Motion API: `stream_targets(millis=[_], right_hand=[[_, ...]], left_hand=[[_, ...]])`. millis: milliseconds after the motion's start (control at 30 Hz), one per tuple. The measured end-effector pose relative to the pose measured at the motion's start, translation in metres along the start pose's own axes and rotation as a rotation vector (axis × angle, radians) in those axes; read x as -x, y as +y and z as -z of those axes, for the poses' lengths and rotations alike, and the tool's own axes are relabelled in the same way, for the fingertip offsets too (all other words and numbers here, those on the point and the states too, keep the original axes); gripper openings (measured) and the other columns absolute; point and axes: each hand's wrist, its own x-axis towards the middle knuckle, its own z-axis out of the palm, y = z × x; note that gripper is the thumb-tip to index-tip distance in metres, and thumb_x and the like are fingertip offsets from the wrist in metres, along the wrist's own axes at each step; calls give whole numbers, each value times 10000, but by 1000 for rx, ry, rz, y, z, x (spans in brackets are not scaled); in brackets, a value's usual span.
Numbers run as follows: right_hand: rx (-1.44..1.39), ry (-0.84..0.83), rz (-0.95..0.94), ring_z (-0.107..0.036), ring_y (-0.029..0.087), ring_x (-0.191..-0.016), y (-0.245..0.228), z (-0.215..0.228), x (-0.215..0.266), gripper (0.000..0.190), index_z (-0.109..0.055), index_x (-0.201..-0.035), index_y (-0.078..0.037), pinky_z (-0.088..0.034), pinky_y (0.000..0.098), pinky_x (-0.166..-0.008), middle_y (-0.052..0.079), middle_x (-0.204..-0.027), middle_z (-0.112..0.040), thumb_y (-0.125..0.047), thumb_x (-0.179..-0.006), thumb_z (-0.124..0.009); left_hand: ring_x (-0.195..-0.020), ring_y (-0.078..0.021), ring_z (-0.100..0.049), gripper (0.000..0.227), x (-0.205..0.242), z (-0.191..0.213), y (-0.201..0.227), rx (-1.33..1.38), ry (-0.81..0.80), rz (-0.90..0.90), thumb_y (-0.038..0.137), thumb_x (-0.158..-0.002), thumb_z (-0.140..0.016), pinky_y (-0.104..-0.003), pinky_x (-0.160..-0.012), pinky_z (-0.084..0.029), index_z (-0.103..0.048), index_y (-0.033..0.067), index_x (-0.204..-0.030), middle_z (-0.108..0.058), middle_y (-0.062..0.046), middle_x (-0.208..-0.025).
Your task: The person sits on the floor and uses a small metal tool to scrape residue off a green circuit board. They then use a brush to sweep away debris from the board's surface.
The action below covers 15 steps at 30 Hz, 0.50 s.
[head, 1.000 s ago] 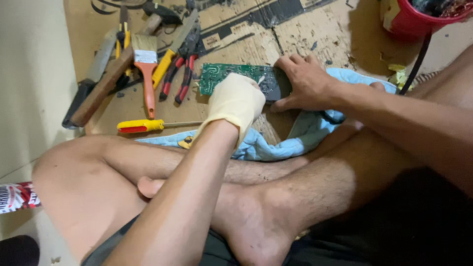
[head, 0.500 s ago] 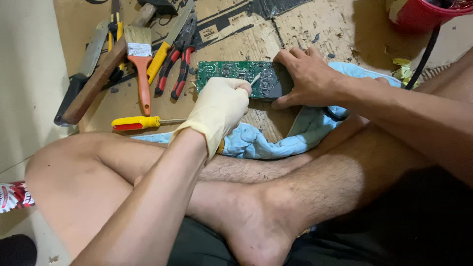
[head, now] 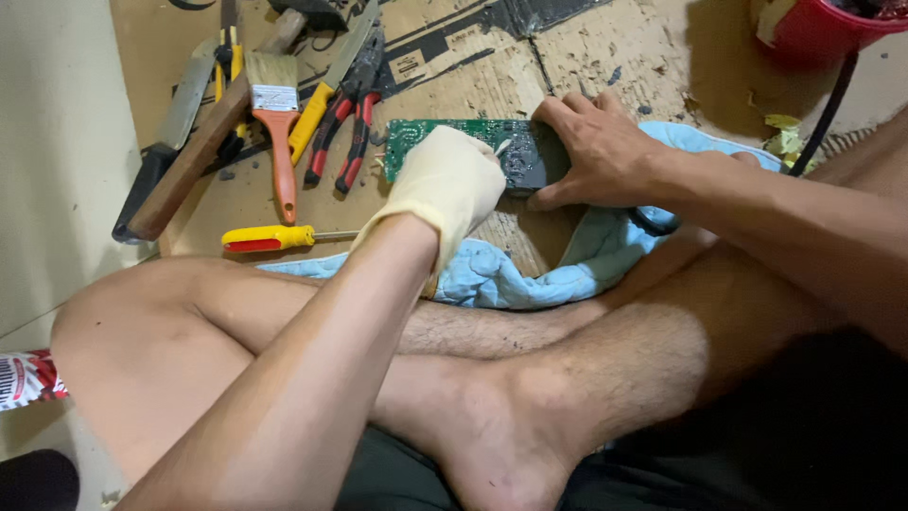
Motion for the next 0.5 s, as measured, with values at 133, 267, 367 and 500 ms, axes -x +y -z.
stream_targets(millis=[133,267,367,500], right_hand=[[-6,10,12,-373,342,-1090,6,-6,-4,931,-456,-1361,-149,-386,492,-915,122,-1281,-493,-629,-646,-810],[1,84,103,-473,402,-1145,23,-23,-18,987,-429,-1342,-113,-424,556,-968,187,-1159,-498,-727,-672,-815],[67,102,66,-489,339,-1164,28,-28,-17,1095,-446,-1312,-149,-376,494,-1016,142,-1135,-509,-857,-559,-810],[-23,123,51,-466,378,-1122,16,-21,-12,1045,-452,-1322,-142,-377,509,-983,174,-1125,-489,-817,-613,-819]], left_hand=[[-985,-287,-709,394,-21,-20,-3,-211,-43,-90,48,-896,-391,-378,-845,-591,-768,117,-988,-737,-129,-1083],[-992,-288,-708,389,2,-38,1,-192,-17,-85,57,-895,-398,-384,-852,-589,-767,122,-997,-738,-127,-1084],[-998,-289,-707,384,8,-44,8,-182,-7,-98,64,-895,-403,-389,-857,-587,-766,126,-1005,-738,-125,-1085],[-1007,-291,-705,378,5,-34,11,-163,19,-90,76,-894,-411,-396,-866,-584,-764,132,-1018,-739,-122,-1086]])
